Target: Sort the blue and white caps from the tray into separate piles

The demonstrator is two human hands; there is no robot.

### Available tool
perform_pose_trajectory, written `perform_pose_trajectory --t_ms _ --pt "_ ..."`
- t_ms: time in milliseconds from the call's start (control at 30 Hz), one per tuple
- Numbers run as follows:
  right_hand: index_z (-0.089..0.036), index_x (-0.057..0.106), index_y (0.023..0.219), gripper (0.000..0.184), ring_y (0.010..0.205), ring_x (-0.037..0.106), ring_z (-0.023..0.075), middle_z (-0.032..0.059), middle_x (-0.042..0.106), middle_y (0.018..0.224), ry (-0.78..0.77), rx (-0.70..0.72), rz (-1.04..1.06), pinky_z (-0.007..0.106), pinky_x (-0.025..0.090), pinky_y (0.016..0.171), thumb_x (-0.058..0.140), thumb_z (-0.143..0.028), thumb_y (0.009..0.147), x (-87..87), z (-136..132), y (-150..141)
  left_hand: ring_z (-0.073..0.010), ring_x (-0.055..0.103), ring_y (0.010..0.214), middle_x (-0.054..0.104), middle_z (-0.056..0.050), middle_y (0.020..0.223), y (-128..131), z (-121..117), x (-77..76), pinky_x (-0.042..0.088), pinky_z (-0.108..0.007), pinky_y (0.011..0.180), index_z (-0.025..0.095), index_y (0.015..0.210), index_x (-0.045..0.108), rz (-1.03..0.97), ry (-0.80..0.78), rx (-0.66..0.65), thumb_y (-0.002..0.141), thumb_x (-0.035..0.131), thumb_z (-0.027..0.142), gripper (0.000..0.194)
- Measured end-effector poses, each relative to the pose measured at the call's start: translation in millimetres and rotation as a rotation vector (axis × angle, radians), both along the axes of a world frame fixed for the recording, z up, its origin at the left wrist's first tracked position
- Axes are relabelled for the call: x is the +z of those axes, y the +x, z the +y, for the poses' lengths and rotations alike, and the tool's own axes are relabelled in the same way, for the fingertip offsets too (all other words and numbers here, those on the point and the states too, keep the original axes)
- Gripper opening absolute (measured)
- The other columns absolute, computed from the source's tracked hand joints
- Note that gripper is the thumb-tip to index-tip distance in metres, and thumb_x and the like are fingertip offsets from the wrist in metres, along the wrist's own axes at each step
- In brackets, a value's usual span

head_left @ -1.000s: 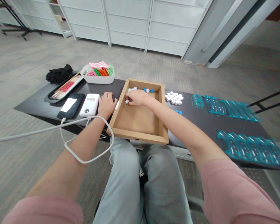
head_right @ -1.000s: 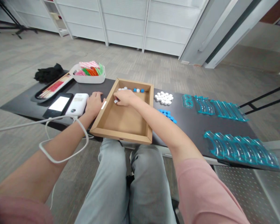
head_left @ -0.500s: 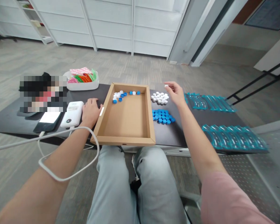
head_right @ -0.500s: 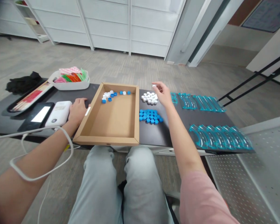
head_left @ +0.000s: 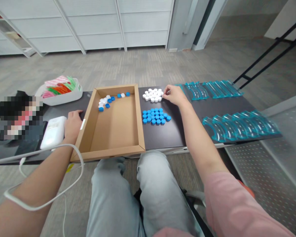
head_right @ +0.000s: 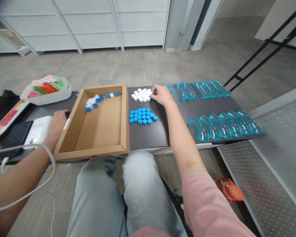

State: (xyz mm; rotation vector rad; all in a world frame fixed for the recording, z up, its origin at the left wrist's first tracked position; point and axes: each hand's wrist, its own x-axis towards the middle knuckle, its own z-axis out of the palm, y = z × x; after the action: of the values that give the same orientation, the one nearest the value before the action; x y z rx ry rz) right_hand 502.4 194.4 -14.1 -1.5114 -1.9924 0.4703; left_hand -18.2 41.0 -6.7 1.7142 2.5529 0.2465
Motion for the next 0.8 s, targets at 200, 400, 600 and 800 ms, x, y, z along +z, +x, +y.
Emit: perform_pose_trajectory --t_ms 200,400,600,800 --pt "-0.026 0.076 0.099 0.012 0.107 0.083 0.0324 0.0105 0.088 0.107 0.0 -0.001 0.009 0.047 0.066 0.104 0.087 -0.024 0.095 -1.8 4 0 -0.0467 0.069 0.158 0.064 -0.034 0.171 -6 2 -0.8 0.057 -0.06 0.134 -0.001 0.172 0.063 0.043 -0.026 -0.007 0.113 0.056 0.026 0.065" --pt "-0.025 0.078 0.114 0.013 0.104 0.078 0.0336 0.0135 0.086 0.113 0.075 -0.05 0.032 0.05 0.064 0.102 0.079 -0.035 0.106 0.7 6 1 -0.047 0.066 0.16 0.061 -0.035 0.172 -1 -1 2.2 0.053 -0.06 0.137 -0.003 0.171 0.062 0.01 -0.014 -0.009 0.113 0.052 0.025 0.065" --pt "-0.026 0.078 0.114 0.018 0.1 0.075 0.0312 0.0122 0.084 0.114 0.088 0.021 0.02 0.047 0.063 0.102 0.081 -0.043 0.108 3.6 -7 -15 -0.0449 0.065 0.161 0.061 -0.033 0.173 0 -1 -1.9 0.051 -0.057 0.139 0.001 0.171 0.063 -0.013 0.01 -0.013 0.116 0.051 0.026 0.062" --pt "-0.027 0.079 0.12 0.03 0.104 0.075 0.0308 0.0103 0.084 0.115 0.17 0.102 0.129 0.045 0.062 0.099 0.074 -0.057 0.114 15.7 -33 -66 -0.0462 0.065 0.158 0.062 -0.033 0.171 -2 -1 -10.2 0.051 -0.058 0.136 0.005 0.169 0.067 -0.038 0.068 -0.036 0.116 0.052 0.028 0.058"
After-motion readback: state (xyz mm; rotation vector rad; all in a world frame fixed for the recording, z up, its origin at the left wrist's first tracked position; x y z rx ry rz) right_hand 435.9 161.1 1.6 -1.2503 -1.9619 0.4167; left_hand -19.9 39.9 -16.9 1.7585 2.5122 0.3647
